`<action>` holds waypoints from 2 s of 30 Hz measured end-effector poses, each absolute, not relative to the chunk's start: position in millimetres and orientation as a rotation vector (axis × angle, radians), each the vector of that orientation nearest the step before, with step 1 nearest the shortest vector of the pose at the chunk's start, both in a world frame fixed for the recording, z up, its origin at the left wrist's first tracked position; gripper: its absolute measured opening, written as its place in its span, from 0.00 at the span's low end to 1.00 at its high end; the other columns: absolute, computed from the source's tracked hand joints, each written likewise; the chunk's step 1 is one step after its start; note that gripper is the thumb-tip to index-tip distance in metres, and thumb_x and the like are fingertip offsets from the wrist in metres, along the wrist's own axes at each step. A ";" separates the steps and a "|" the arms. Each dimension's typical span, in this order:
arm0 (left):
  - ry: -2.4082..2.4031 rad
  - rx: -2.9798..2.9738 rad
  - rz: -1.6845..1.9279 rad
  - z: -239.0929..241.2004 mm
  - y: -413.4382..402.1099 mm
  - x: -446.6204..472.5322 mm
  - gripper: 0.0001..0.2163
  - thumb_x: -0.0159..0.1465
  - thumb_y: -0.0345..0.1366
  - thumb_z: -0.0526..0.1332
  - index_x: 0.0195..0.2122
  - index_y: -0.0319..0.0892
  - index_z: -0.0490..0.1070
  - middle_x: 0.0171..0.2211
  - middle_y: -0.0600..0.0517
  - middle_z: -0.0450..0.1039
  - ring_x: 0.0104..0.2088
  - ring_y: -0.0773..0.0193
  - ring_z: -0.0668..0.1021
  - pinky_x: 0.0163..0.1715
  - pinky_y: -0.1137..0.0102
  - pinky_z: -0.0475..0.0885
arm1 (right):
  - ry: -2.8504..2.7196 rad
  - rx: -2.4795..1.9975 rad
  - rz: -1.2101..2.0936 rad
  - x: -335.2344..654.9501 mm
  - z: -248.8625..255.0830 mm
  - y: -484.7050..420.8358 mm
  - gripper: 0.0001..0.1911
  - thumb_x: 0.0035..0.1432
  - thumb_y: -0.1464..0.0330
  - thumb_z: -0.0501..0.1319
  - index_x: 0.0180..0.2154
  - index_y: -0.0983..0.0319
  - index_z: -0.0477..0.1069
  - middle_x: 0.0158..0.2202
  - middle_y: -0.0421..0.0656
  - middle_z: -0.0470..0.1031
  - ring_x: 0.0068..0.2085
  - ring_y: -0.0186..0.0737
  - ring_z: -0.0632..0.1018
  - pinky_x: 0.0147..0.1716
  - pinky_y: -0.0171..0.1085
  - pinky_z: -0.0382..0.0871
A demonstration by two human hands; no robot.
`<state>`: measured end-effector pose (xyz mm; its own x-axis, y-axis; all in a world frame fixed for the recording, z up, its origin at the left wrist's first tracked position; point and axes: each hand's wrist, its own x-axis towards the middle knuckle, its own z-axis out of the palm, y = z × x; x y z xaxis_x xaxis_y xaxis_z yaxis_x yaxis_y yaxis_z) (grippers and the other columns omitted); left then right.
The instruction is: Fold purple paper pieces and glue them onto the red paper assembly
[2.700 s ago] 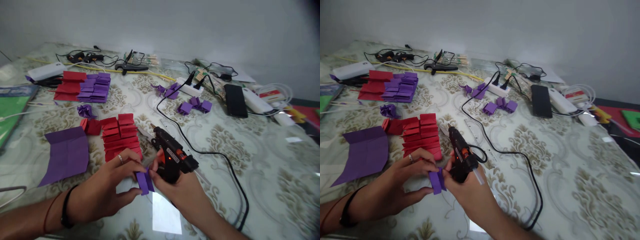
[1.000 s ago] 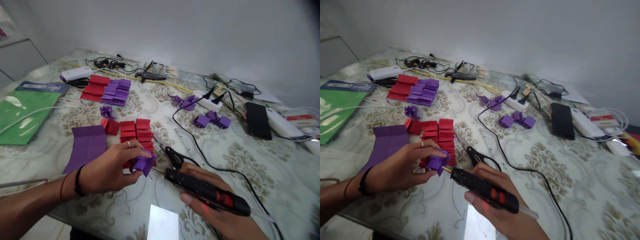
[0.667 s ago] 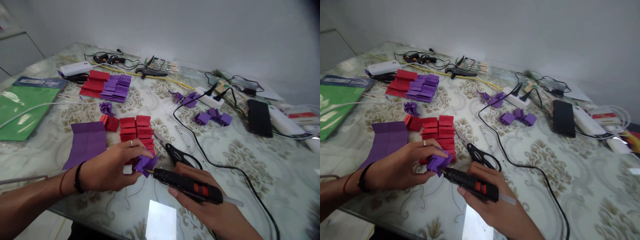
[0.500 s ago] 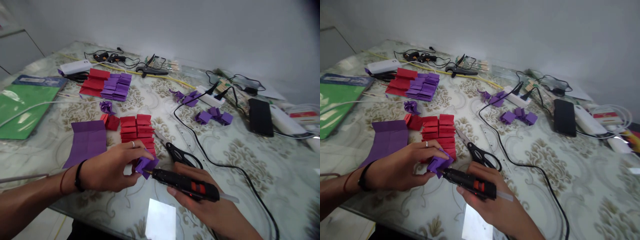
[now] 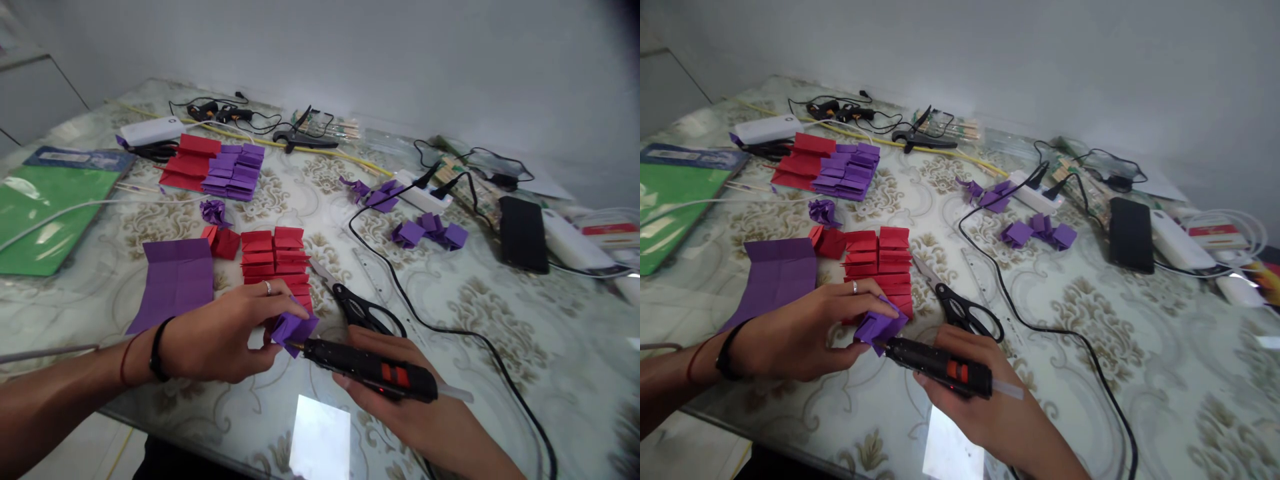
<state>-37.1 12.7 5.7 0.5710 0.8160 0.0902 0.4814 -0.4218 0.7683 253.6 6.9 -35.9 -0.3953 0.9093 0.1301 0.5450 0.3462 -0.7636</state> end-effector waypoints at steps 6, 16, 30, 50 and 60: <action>1.054 2.066 0.569 8.4 12.4 -36.6 0.18 0.60 0.21 0.62 0.50 0.42 0.75 0.47 0.51 0.77 0.45 0.62 0.79 0.46 0.69 0.73 | -2.067 -1.303 0.880 259.5 -41.4 6.3 0.19 0.55 0.59 0.75 0.48 0.54 0.82 0.48 0.47 0.85 0.49 0.56 0.86 0.52 0.55 0.84; 1.106 2.036 0.549 11.9 11.4 -35.7 0.20 0.61 0.23 0.62 0.54 0.41 0.72 0.46 0.50 0.78 0.40 0.63 0.79 0.40 0.69 0.73 | -2.021 -1.312 0.851 257.4 -43.4 6.6 0.20 0.55 0.57 0.74 0.48 0.55 0.82 0.47 0.48 0.85 0.49 0.56 0.86 0.51 0.54 0.84; 1.108 1.993 0.553 16.3 10.8 -34.1 0.22 0.61 0.23 0.61 0.58 0.40 0.70 0.46 0.49 0.79 0.40 0.62 0.80 0.42 0.69 0.75 | -1.934 -1.452 0.822 253.0 -33.9 8.3 0.19 0.52 0.54 0.74 0.44 0.56 0.83 0.44 0.49 0.85 0.44 0.55 0.86 0.43 0.48 0.85; 1.100 2.051 0.572 4.4 9.2 -39.2 0.26 0.62 0.27 0.65 0.62 0.42 0.67 0.48 0.49 0.79 0.41 0.63 0.81 0.42 0.69 0.76 | -2.083 -1.409 0.933 239.0 -12.7 22.9 0.11 0.59 0.62 0.65 0.25 0.55 0.72 0.23 0.38 0.74 0.25 0.42 0.77 0.26 0.37 0.71; 1.108 2.057 0.558 3.0 11.0 -38.1 0.26 0.62 0.27 0.65 0.62 0.41 0.68 0.46 0.49 0.80 0.40 0.62 0.80 0.42 0.67 0.76 | -2.091 -1.421 0.953 236.7 -10.7 24.7 0.14 0.60 0.63 0.63 0.22 0.56 0.67 0.21 0.37 0.71 0.23 0.39 0.74 0.24 0.36 0.68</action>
<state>-38.1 11.0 3.0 0.5363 0.8433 0.0349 0.5302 -0.3688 0.7635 236.7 24.7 -10.7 -0.3780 0.9255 -0.0238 0.6254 0.2363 -0.7437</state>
